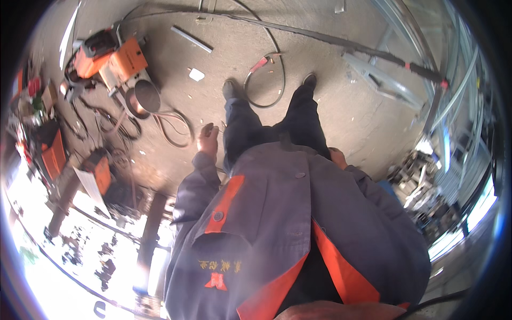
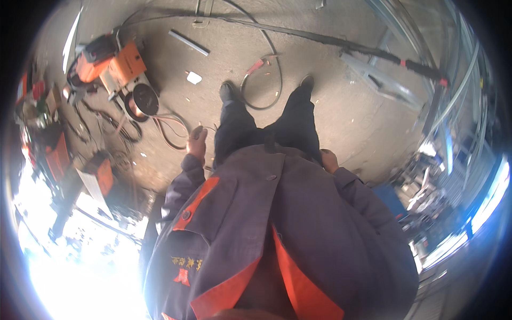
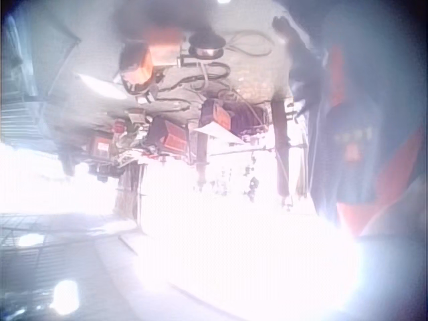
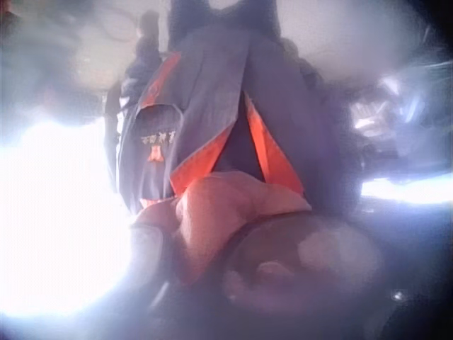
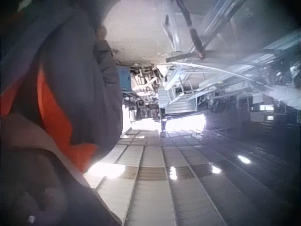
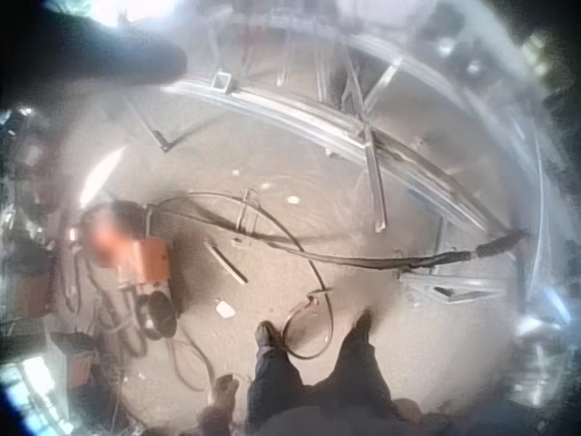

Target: The person positions metal bars onto a large metal frame and welds them in place using a handheld welding torch. The person repeatedly aligns bars and applies welds along the frame's joints.

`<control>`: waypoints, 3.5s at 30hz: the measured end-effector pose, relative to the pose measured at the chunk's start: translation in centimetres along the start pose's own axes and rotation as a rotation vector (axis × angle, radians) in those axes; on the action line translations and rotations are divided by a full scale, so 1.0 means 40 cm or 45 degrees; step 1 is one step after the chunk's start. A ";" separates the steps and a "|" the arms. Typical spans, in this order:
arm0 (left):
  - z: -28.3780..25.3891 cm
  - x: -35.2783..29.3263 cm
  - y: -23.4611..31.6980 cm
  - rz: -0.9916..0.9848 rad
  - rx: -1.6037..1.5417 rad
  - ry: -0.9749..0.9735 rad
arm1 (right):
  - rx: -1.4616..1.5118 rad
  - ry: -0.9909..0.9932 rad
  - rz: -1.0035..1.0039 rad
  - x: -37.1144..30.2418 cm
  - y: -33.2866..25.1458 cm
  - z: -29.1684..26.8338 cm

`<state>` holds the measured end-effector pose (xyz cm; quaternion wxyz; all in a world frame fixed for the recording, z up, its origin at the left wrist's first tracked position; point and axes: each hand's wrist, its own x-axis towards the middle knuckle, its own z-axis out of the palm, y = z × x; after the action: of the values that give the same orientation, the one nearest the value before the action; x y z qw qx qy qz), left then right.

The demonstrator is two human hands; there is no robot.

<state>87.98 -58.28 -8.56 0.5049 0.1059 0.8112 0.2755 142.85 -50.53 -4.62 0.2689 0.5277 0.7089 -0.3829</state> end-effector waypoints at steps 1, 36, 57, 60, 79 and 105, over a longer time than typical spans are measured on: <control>-0.083 0.050 0.053 0.303 0.503 -0.090 | 0.185 0.044 0.129 -0.019 -0.059 0.055; 0.935 -0.697 0.326 0.848 1.216 -1.382 | 2.050 1.079 0.968 -0.483 0.277 0.572; 1.561 -0.600 0.631 0.649 1.312 -1.228 | 1.111 0.874 1.042 -0.077 1.303 -0.499; 1.604 -0.616 0.627 0.706 1.264 -1.263 | 1.672 0.903 0.852 -0.228 1.166 -0.386; 1.596 -0.891 1.045 0.349 -0.154 -1.788 | 1.181 1.163 0.159 -0.624 0.621 -0.778; 1.195 -0.165 1.675 0.230 -1.106 -1.226 | 1.042 1.103 -0.167 0.170 0.219 -1.606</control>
<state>125.89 10.33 17.38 0.7834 0.0717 0.2971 0.5413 150.62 7.59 23.88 -0.2938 0.6517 0.5801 -0.3905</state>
